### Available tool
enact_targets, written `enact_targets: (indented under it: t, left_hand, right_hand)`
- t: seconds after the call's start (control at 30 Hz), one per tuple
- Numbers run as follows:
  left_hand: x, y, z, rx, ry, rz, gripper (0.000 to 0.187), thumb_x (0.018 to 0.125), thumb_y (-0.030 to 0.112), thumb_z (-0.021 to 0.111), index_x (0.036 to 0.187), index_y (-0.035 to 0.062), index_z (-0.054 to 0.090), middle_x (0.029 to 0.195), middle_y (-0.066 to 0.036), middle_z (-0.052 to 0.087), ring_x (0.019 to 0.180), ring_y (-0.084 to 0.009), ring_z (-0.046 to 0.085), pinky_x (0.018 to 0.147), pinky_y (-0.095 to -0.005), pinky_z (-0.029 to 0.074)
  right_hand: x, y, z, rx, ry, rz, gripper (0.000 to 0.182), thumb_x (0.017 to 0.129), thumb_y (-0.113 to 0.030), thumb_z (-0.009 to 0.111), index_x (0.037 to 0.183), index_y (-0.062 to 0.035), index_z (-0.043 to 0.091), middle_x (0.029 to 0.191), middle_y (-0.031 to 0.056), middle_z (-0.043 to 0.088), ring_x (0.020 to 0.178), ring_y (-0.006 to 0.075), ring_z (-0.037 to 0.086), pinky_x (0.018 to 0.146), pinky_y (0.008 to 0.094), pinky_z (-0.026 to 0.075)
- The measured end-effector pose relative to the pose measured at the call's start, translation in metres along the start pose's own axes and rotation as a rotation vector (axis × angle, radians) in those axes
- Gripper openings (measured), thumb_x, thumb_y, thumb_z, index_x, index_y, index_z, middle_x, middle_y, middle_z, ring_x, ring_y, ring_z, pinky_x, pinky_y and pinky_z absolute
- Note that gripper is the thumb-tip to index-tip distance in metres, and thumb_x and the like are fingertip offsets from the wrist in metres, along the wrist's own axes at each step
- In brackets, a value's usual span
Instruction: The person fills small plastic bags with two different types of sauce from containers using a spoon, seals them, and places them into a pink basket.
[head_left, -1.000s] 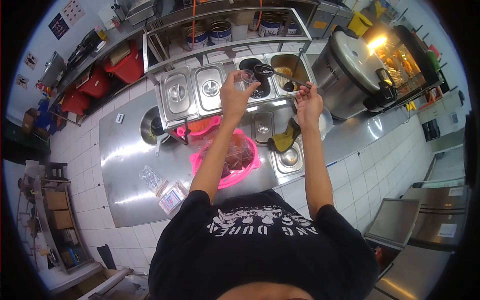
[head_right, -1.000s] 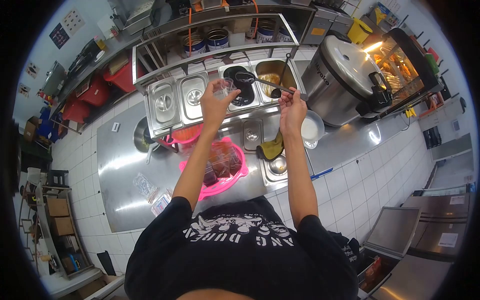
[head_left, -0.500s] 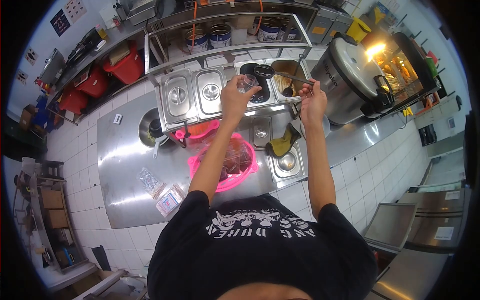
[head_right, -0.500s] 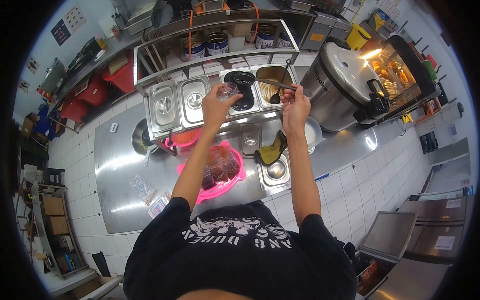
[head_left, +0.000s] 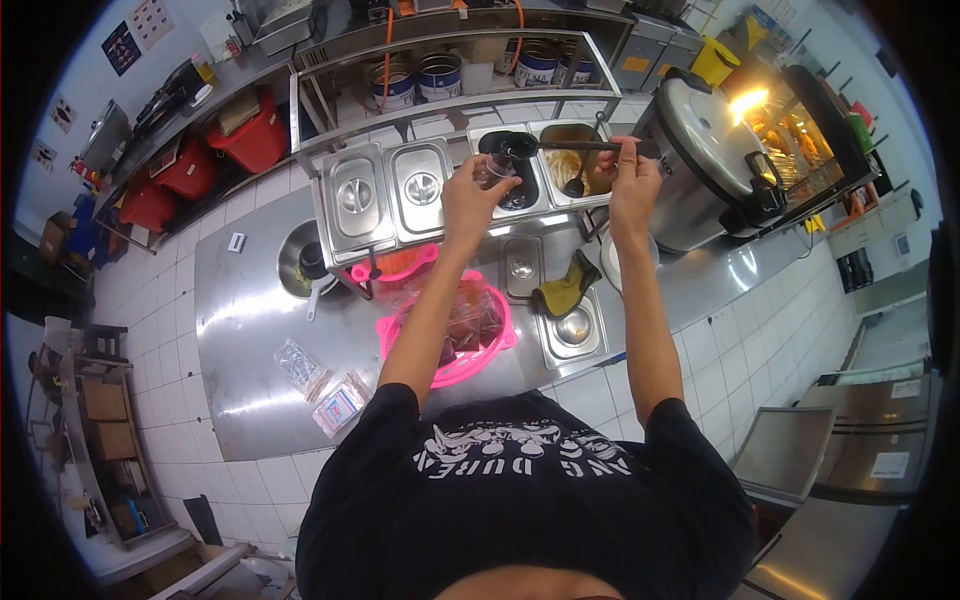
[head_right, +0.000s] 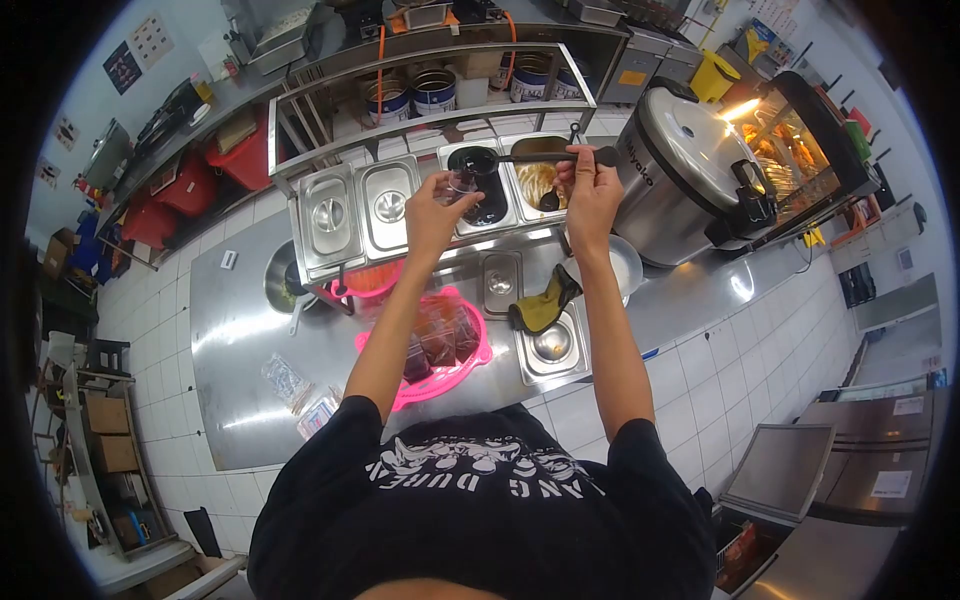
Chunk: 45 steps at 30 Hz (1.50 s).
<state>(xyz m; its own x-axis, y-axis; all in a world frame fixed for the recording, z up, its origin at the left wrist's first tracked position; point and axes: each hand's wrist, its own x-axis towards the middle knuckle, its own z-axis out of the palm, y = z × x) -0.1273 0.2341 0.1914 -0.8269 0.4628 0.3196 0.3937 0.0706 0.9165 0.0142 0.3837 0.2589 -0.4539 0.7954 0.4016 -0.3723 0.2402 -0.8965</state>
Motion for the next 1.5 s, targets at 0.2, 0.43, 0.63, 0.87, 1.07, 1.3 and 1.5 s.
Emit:
enact_targets:
  t: [0.2, 0.43, 0.63, 0.87, 1.07, 1.3, 1.5]
  left_hand:
    - [0.003, -0.006, 0.002, 0.052, 0.014, 0.014, 0.052, 0.069, 0.031, 0.087, 0.108, 0.0022, 0.067, 0.093, -0.011, 0.073, 0.087, -0.0198, 0.069, 0.078, -0.0313, 0.053]
    - [0.004, -0.011, 0.005, 0.035, 0.013, 0.023, 0.050, 0.070, 0.029, 0.087, 0.108, 0.0016, 0.067, 0.095, -0.010, 0.073, 0.090, -0.0185, 0.068, 0.079, -0.0308, 0.053]
    - [0.002, -0.013, 0.005, 0.027, 0.035, 0.050, 0.050, 0.071, 0.027, 0.087, 0.109, 0.0012, 0.066, 0.096, -0.010, 0.073, 0.088, -0.0188, 0.069, 0.079, -0.0309, 0.053]
    - [-0.002, -0.008, 0.007, 0.010, 0.041, 0.051, 0.049, 0.071, 0.025, 0.087, 0.109, 0.0016, 0.066, 0.096, -0.012, 0.073, 0.089, -0.0191, 0.069, 0.078, -0.0310, 0.053]
    - [0.000, -0.020, 0.013, -0.067, 0.028, 0.130, 0.053, 0.073, 0.018, 0.084, 0.117, -0.0011, 0.063, 0.103, -0.013, 0.070, 0.094, -0.0221, 0.067, 0.083, -0.0331, 0.052]
    - [-0.009, -0.025, 0.013, 0.061, -0.022, 0.159, 0.048, 0.084, 0.001, 0.066, 0.130, -0.0011, 0.055, 0.108, -0.014, 0.065, 0.092, -0.0220, 0.064, 0.080, -0.0310, 0.054]
    - [-0.028, -0.001, -0.001, -0.305, -0.144, 0.037, 0.030, 0.093, 0.011, 0.066, 0.116, -0.0055, 0.057, 0.101, -0.011, 0.067, 0.094, -0.0169, 0.064, 0.083, -0.0302, 0.053]
  right_hand:
    - [-0.004, -0.017, 0.009, -0.191, -0.101, -0.179, 0.026, 0.104, -0.023, 0.049, 0.104, -0.0005, 0.063, 0.082, 0.0037, 0.063, 0.073, 0.0087, 0.057, 0.069, 0.0233, 0.050]
    - [-0.012, -0.022, 0.014, -0.330, -0.276, -0.372, 0.024, 0.103, -0.020, 0.050, 0.105, -0.0004, 0.063, 0.083, 0.0044, 0.063, 0.074, 0.0095, 0.058, 0.068, 0.0237, 0.049]
    - [-0.005, 0.010, 0.000, -0.054, 0.083, -0.023, 0.031, 0.105, -0.025, 0.047, 0.107, 0.0011, 0.062, 0.082, 0.0057, 0.063, 0.072, 0.0094, 0.057, 0.066, 0.0235, 0.050]
    - [-0.031, 0.083, -0.004, -0.119, 0.108, 0.371, 0.028, 0.101, -0.024, 0.052, 0.109, 0.0018, 0.060, 0.084, 0.0104, 0.066, 0.071, 0.0126, 0.063, 0.061, 0.0256, 0.052]
    - [-0.030, 0.079, 0.029, -0.484, 0.391, -0.254, 0.041, 0.097, -0.016, 0.057, 0.133, -0.0004, 0.044, 0.107, 0.0094, 0.060, 0.087, 0.0179, 0.060, 0.079, 0.0313, 0.051]
    - [-0.046, 0.080, 0.053, -0.421, -0.426, -0.270, 0.018, 0.084, -0.016, 0.067, 0.097, -0.0031, 0.067, 0.098, 0.0156, 0.058, 0.096, 0.0308, 0.055, 0.085, 0.0393, 0.045]
    - [-0.058, 0.039, 0.033, -0.282, -0.325, -0.179, 0.018, 0.085, -0.015, 0.068, 0.098, -0.0029, 0.063, 0.090, 0.0133, 0.059, 0.084, 0.0264, 0.060, 0.076, 0.0367, 0.048]
